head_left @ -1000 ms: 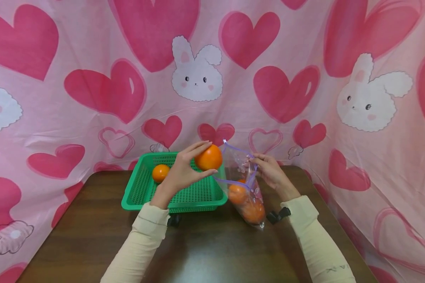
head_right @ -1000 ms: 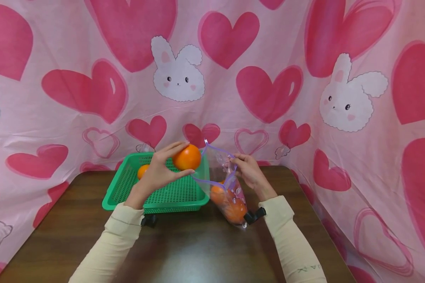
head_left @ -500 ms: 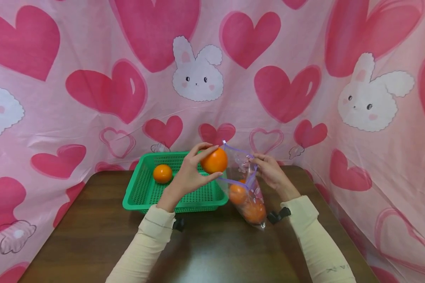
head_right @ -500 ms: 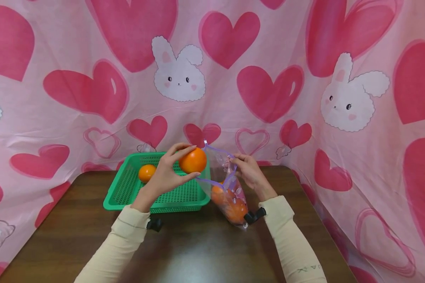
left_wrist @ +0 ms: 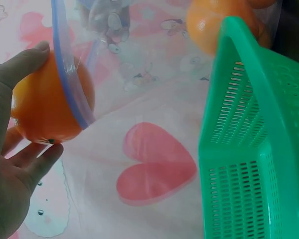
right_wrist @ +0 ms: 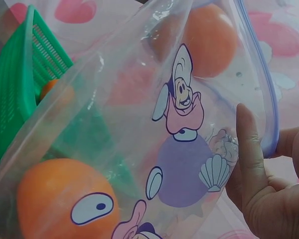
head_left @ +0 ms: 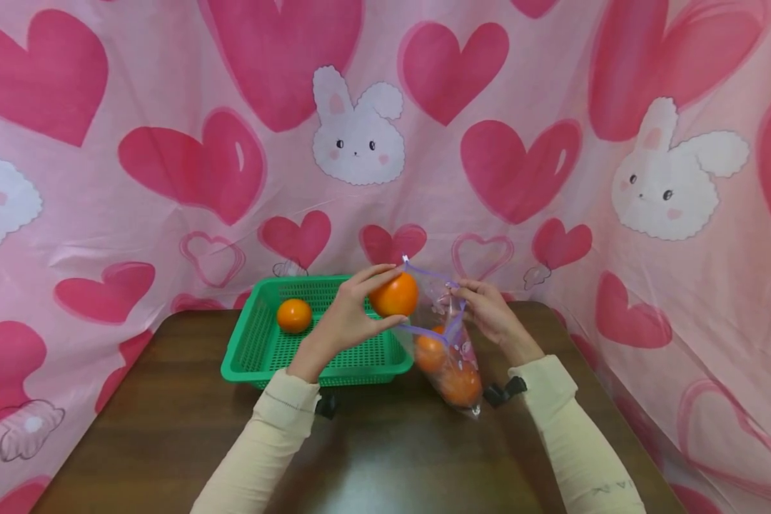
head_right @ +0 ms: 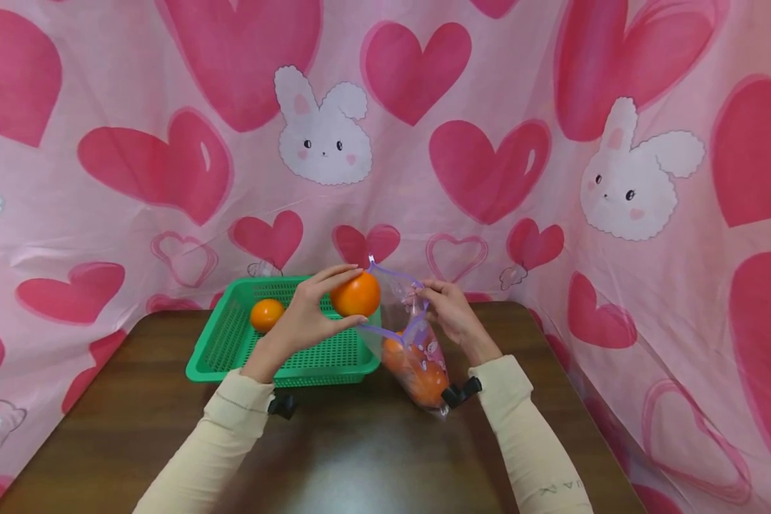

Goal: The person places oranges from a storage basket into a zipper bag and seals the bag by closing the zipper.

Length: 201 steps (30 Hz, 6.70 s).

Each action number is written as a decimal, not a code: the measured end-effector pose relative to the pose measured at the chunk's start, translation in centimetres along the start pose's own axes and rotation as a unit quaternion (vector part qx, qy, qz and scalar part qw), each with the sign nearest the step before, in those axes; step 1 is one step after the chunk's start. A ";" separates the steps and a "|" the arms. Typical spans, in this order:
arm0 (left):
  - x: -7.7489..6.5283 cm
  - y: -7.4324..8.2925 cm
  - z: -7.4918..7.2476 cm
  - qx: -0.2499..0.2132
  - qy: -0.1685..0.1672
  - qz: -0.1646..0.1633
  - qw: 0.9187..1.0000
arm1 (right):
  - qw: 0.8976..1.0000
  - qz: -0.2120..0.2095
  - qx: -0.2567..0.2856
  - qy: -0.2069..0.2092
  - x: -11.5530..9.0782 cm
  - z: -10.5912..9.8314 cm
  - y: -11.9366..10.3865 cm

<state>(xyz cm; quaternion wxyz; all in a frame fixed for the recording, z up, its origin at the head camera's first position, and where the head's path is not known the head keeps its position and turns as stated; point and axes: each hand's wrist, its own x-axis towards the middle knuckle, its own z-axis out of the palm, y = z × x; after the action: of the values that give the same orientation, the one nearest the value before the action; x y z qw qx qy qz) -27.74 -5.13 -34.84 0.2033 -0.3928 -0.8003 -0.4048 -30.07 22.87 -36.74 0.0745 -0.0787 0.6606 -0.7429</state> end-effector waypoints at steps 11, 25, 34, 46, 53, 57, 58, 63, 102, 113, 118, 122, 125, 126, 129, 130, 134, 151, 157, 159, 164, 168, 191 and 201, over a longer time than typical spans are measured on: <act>0.8 0.1 0.5 0.013 -0.020 -0.015 1.000 | 1.000 -0.015 -0.009 -0.004 0.0 -0.1 0.1; 2.2 0.4 1.2 0.051 -0.052 -0.021 0.997 | 1.000 -0.011 -0.017 -0.002 -0.1 -0.3 -0.2; 2.7 0.5 1.7 0.063 -0.077 -0.030 0.995 | 1.000 -0.009 -0.023 -0.007 -0.1 -0.3 -0.3; 2.9 0.4 2.1 0.066 -0.087 -0.035 0.993 | 1.000 -0.006 -0.012 -0.003 -0.1 -0.2 -0.6; 3.0 0.2 2.3 0.087 -0.092 -0.024 0.992 | 1.000 -0.005 -0.013 0.001 0.0 -0.4 -0.6; 3.0 0.2 2.4 0.093 -0.094 -0.018 0.991 | 1.000 -0.006 -0.015 0.003 0.0 -0.4 -0.5; 3.0 0.2 2.4 0.094 -0.093 -0.017 0.991 | 1.000 -0.006 -0.015 0.004 0.0 -0.4 -0.5; 3.1 -0.1 2.8 0.095 -0.079 0.002 0.992 | 1.000 -0.007 -0.007 0.002 0.0 -0.4 -0.5; -3.7 -8.6 -2.8 0.067 -0.006 -0.150 0.986 | 0.998 -0.015 0.055 -0.005 -0.7 -1.2 -2.1; -5.3 -12.2 -4.7 0.081 -0.031 -0.238 0.967 | 1.000 -0.018 0.024 -0.005 -0.7 -1.4 -1.8; -5.9 -13.4 -5.3 0.086 -0.049 -0.277 0.956 | 1.000 -0.015 0.022 -0.006 -0.7 -1.4 -1.5; -6.5 -14.2 -5.5 0.091 -0.072 -0.301 0.947 | 1.000 -0.014 0.021 -0.004 -0.6 -1.3 -1.3; -6.9 -14.6 -5.4 0.100 -0.081 -0.302 0.945 | 1.000 -0.015 0.017 -0.007 -0.5 -1.3 -1.3; -7.0 -14.7 -5.3 0.105 -0.082 -0.299 0.945 | 1.000 -0.015 0.016 -0.007 -0.5 -1.3 -1.3; -7.2 -14.9 -5.1 0.119 -0.092 -0.295 0.943 | 1.000 -0.014 0.019 -0.005 -0.6 -1.3 -1.3; -7.3 -15.0 -5.0 0.121 -0.099 -0.300 0.941 | 1.000 -0.014 0.019 -0.004 -0.6 -1.4 -1.2; -7.7 -15.2 -4.9 0.137 -0.140 -0.332 0.923 | 1.000 -0.018 0.020 -0.004 -0.6 -1.3 -1.1; -9.7 -15.6 -5.3 0.152 -0.159 -0.351 0.910 | 1.000 -0.011 0.019 -0.009 -0.1 -1.2 -0.8; -10.0 -15.4 -5.4 0.149 -0.172 -0.340 0.913 | 1.000 -0.008 0.021 -0.011 -0.1 -1.1 -0.7; -10.1 -15.4 -5.5 0.148 -0.168 -0.336 0.915 | 1.000 -0.008 0.022 -0.012 -0.1 -1.1 -0.7; -10.3 -15.6 -5.6 0.145 -0.160 -0.332 0.918 | 1.000 -0.009 0.023 -0.012 -0.2 -1.1 -0.8; -10.4 -15.7 -5.7 0.148 -0.157 -0.326 0.920 | 1.000 -0.010 0.020 -0.012 -0.3 -1.2 -0.8; -8.3 -12.5 -5.9 0.086 -0.071 -0.265 0.958 | 1.000 -0.026 -0.016 0.003 -1.0 -1.3 -1.4; -6.5 -10.0 -5.8 0.059 -0.043 -0.224 0.972 | 1.000 -0.026 -0.014 -0.004 -0.8 -1.4 -1.0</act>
<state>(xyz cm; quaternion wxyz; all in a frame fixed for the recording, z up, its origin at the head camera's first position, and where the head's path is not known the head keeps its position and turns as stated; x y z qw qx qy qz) -31.68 -16.49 -40.45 0.0954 -0.2083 -0.8982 -0.3751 -29.58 24.53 -35.89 0.0566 -0.0997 0.6682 -0.7351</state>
